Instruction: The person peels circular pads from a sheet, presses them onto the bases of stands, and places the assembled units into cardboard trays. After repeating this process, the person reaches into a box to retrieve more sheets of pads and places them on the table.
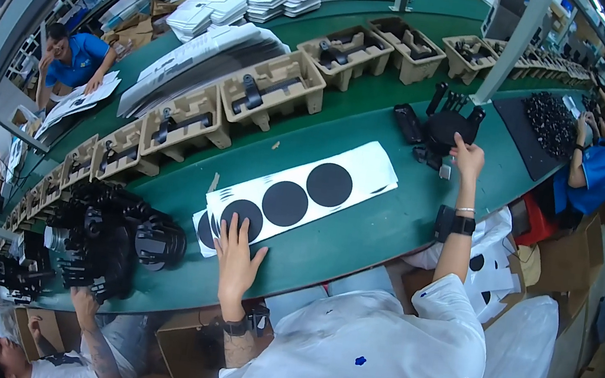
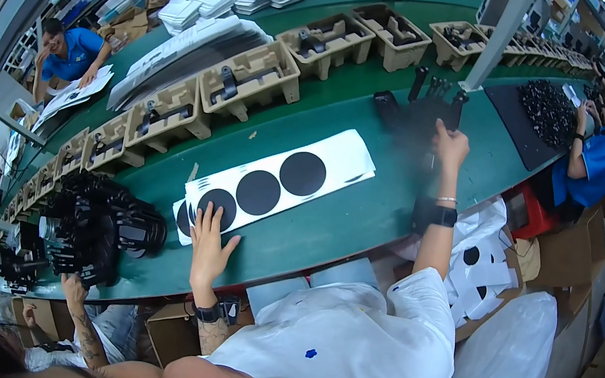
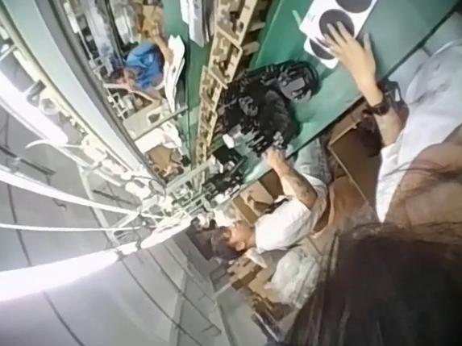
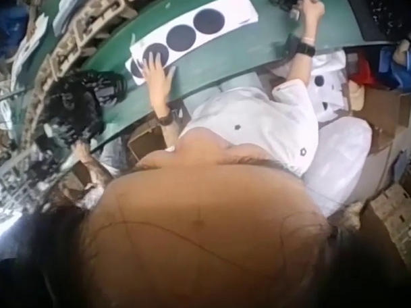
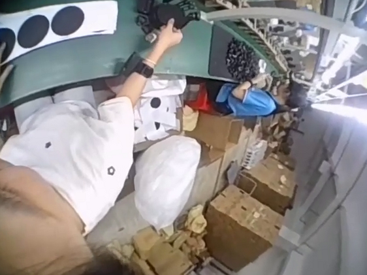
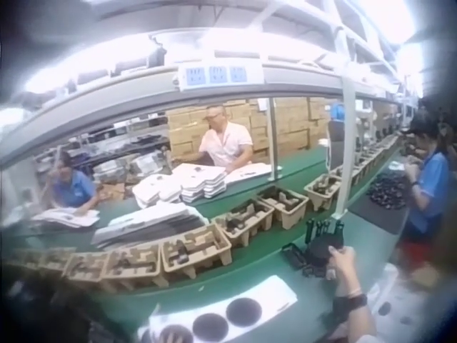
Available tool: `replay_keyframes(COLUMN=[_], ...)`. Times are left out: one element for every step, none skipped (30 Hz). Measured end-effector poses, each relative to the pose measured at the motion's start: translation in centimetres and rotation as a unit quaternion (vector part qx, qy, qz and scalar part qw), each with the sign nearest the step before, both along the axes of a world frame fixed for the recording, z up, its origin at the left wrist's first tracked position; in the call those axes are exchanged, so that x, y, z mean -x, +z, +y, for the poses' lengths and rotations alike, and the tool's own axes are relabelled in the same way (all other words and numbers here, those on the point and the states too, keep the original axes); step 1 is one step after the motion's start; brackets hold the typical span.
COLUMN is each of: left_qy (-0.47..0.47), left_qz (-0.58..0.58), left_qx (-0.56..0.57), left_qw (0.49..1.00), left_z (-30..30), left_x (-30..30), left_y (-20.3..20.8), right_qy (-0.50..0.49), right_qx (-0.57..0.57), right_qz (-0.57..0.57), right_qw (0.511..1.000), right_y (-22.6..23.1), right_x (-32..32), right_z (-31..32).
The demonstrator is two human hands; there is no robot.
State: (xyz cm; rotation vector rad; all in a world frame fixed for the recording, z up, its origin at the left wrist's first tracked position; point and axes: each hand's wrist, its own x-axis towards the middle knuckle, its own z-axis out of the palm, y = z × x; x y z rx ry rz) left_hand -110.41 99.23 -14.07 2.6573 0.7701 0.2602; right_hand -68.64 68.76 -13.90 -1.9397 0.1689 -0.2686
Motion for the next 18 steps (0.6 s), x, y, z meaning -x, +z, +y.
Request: replay_keyframes(left_qy=[0.008,0.015,0.019,0.024,0.029,0.035,0.035,0.037,0.038,0.042,0.048,0.051,0.052,0.053,0.048,0.047,0.047,0.053], left_qz=[0.0,-0.005,-0.013,-0.022,-0.031,-0.036,-0.04,-0.044,-0.046,-0.049,-0.053,-0.058,-0.063,-0.069,-0.07,-0.069,-0.069,-0.073], left_qx=[0.0,-0.002,-0.004,-0.005,-0.007,-0.009,-0.007,-0.004,-0.002,-0.004,-0.003,-0.002,-0.002,-0.005,-0.002,0.001,0.004,-0.001], left_qw=[1.0,1.0,1.0,0.999,0.999,0.999,0.999,0.998,0.998,0.998,0.997,0.997,0.997,0.996,0.996,0.996,0.996,0.996], left_z=[0.1,0.0,-0.1,-0.2,-0.2,-0.3,-0.2,-0.1,-0.1,-0.1,0.0,0.0,-0.1,-0.1,-0.1,-0.1,-0.1,-0.1], left_x=[0.0,0.1,0.2,0.2,0.2,0.2,0.0,0.1,0.2,0.4,0.7,0.9,1.0,0.9,0.9,0.9,0.9,1.0], left_y=[-0.3,-0.4,-0.5,-0.6,-0.7,-0.8,-0.9,-1.0,-1.1,-1.2,-1.5,-1.6,-1.7,-1.6,-1.6,-1.5,-1.5,-1.5], right_qy=[0.005,-0.032,-0.069,-0.063,-0.066,-0.072,-0.081,-0.078,-0.039,0.001,0.067,0.129,0.187,0.241,0.243,0.249,0.25,0.251], right_qx=[-0.001,0.092,0.181,0.177,0.177,0.177,0.177,0.173,0.145,0.116,0.126,0.136,0.164,0.193,0.234,0.272,0.297,0.32], right_qz=[-0.006,-0.109,-0.211,-0.218,-0.269,-0.318,-0.365,-0.369,-0.409,-0.447,-0.418,-0.389,-0.387,-0.386,-0.406,-0.424,-0.423,-0.421], right_qw=[1.0,0.989,0.958,0.958,0.944,0.929,0.91,0.91,0.9,0.887,0.897,0.902,0.888,0.869,0.849,0.827,0.819,0.811], right_y=[0.7,2.1,3.6,5.0,6.4,7.7,8.8,9.8,10.9,12.1,13.2,14.5,14.8,14.8,14.7,14.5,14.2,13.6], right_x=[0.5,1.8,3.1,4.2,5.4,6.6,7.5,7.9,8.1,8.2,8.7,9.0,7.8,6.2,5.2,4.1,2.9,1.8], right_z=[0.2,0.8,1.4,2.4,3.4,4.5,5.6,7.2,8.9,10.9,13.5,16.1,18.8,21.5,24.2,27.0,29.1,31.1])
